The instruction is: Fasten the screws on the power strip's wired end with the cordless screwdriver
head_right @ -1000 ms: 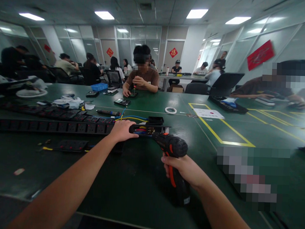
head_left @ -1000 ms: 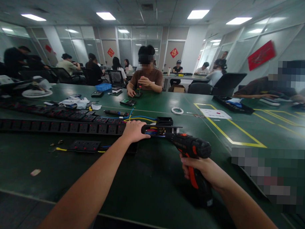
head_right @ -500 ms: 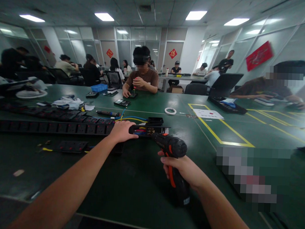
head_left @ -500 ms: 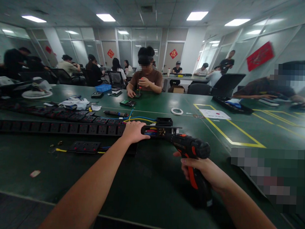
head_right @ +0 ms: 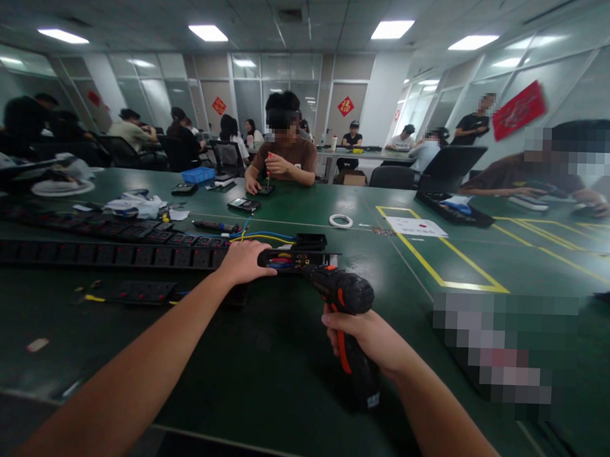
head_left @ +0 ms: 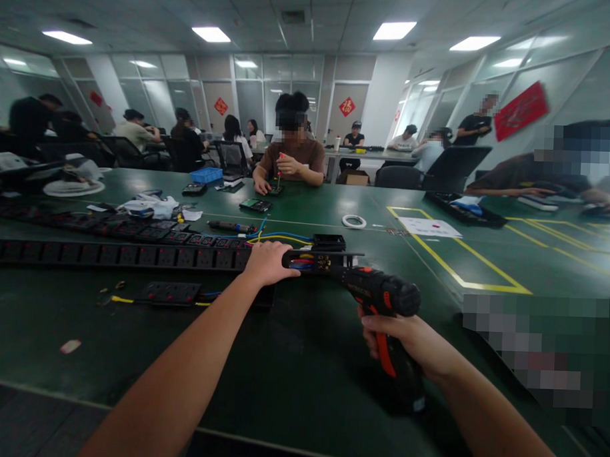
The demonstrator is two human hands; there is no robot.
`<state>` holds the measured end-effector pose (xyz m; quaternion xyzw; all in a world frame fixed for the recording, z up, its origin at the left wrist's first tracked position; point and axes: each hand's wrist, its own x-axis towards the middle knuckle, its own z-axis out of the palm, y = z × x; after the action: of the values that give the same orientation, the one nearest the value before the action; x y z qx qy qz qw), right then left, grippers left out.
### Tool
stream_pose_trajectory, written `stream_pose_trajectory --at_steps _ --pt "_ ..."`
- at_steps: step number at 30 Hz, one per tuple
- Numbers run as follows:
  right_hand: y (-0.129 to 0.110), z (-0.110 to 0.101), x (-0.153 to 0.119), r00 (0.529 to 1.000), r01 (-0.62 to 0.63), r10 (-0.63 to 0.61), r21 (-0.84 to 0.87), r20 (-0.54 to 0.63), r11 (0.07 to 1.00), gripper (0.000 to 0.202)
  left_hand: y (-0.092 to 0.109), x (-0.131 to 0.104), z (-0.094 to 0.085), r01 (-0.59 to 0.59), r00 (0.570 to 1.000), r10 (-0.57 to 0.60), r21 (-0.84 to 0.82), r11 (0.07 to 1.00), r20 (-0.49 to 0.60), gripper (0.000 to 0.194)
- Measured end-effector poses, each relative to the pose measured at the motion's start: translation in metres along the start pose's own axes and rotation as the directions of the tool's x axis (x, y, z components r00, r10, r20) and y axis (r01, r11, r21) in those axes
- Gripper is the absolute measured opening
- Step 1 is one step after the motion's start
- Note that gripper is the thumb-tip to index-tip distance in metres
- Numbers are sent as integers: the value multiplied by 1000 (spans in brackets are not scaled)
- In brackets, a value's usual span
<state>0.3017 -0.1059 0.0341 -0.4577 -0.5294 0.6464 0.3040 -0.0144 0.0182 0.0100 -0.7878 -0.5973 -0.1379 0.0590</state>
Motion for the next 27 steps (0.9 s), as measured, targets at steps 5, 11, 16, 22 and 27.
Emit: stream_pose_trajectory --at_steps 5,11,16,22,27 --pt "-1 0 -1 1000 -3 3 20 4 1000 36 -1 0 1 -1 1000 1 -8 1000 3 74" --pt "2 -1 1 1000 1 -1 16 19 1000 36 0 0 2 -1 1000 1 -2 1000 -4 73" --pt "2 -1 3 1000 -9 9 37 13 999 36 0 0 1 -2 1000 2 -4 1000 2 73" --pt "1 -1 2 1000 -5 5 27 16 1000 37 1 -1 -1 -3 1000 3 1 1000 -1 73" --pt "1 -3 2 1000 -8 8 2 24 1000 39 0 0 0 -4 1000 4 -10 1000 10 74"
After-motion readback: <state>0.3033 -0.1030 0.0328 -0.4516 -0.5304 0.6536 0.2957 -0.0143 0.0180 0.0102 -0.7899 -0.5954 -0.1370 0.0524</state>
